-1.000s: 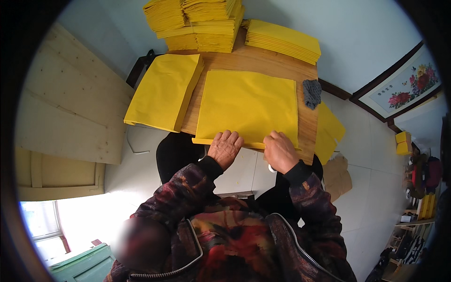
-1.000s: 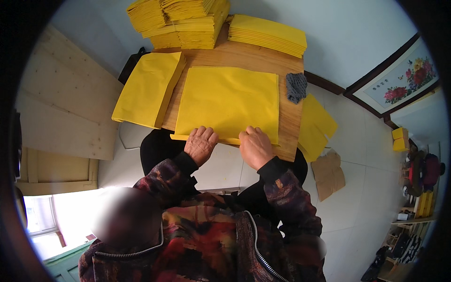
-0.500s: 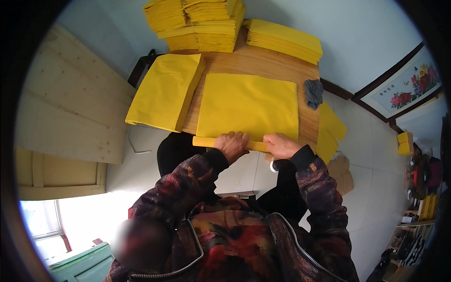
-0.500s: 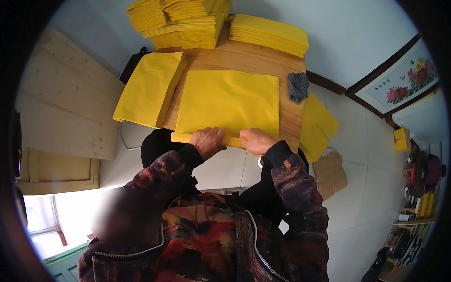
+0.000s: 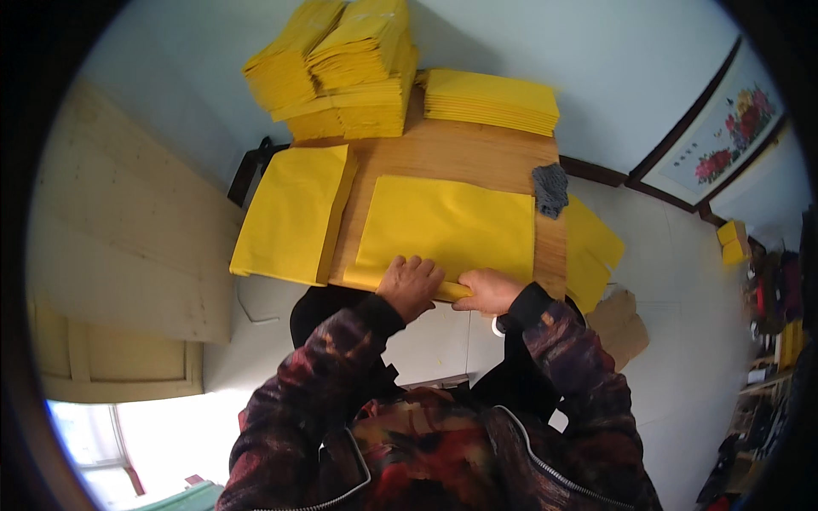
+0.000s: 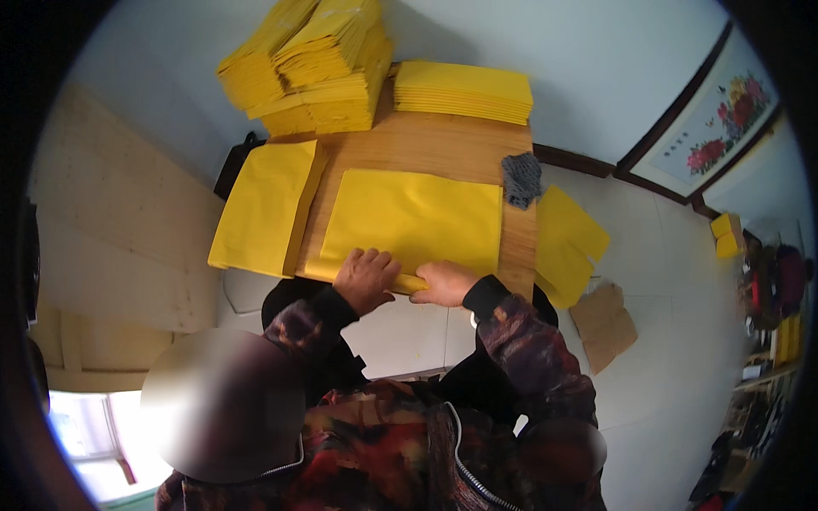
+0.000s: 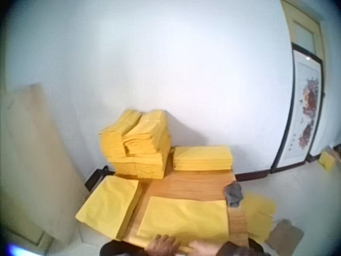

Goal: The person folds yellow sheets one at a time on a low wooden table, smoothing each fold and stacking the finished pieces. A small gray cloth is briefly handled and placed back on the table.

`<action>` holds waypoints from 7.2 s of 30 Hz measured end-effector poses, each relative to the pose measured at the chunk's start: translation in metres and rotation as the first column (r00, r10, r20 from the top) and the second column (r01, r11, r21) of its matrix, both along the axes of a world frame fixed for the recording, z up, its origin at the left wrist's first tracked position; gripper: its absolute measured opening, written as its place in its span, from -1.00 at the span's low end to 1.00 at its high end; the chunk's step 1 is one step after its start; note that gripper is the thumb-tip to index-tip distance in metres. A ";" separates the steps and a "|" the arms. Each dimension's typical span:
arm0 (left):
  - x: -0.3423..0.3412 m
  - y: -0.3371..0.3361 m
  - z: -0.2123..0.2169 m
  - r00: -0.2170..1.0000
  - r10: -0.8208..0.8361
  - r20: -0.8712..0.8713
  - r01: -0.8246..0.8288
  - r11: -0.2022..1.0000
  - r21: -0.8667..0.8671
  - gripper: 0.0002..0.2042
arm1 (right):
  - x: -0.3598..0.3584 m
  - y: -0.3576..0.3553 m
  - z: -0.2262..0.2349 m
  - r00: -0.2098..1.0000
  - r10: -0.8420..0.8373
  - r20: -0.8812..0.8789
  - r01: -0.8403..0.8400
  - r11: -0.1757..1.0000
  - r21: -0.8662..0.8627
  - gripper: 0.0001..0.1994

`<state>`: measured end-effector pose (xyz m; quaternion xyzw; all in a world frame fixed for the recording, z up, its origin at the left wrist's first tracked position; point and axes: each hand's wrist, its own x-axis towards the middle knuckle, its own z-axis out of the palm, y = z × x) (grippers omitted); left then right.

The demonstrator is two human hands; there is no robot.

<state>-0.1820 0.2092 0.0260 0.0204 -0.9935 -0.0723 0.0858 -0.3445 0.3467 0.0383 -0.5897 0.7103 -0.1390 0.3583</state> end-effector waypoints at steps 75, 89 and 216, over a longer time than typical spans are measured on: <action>0.055 -0.007 0.055 0.781 -0.214 0.587 -0.059 0.910 0.411 -0.71 | 0.083 0.052 0.032 0.854 -0.074 -0.515 -0.095 0.951 -0.295 -0.62; 0.054 0.000 0.050 0.802 -0.133 0.583 0.007 0.977 0.213 -0.63 | 0.082 0.051 0.018 0.950 0.018 -0.312 -0.039 0.997 -0.060 -0.50; 0.062 0.037 0.068 0.956 -0.024 -0.291 0.246 -0.470 0.847 -0.57 | 0.106 0.037 0.029 0.082 -0.035 0.996 0.086 0.996 0.028 -0.25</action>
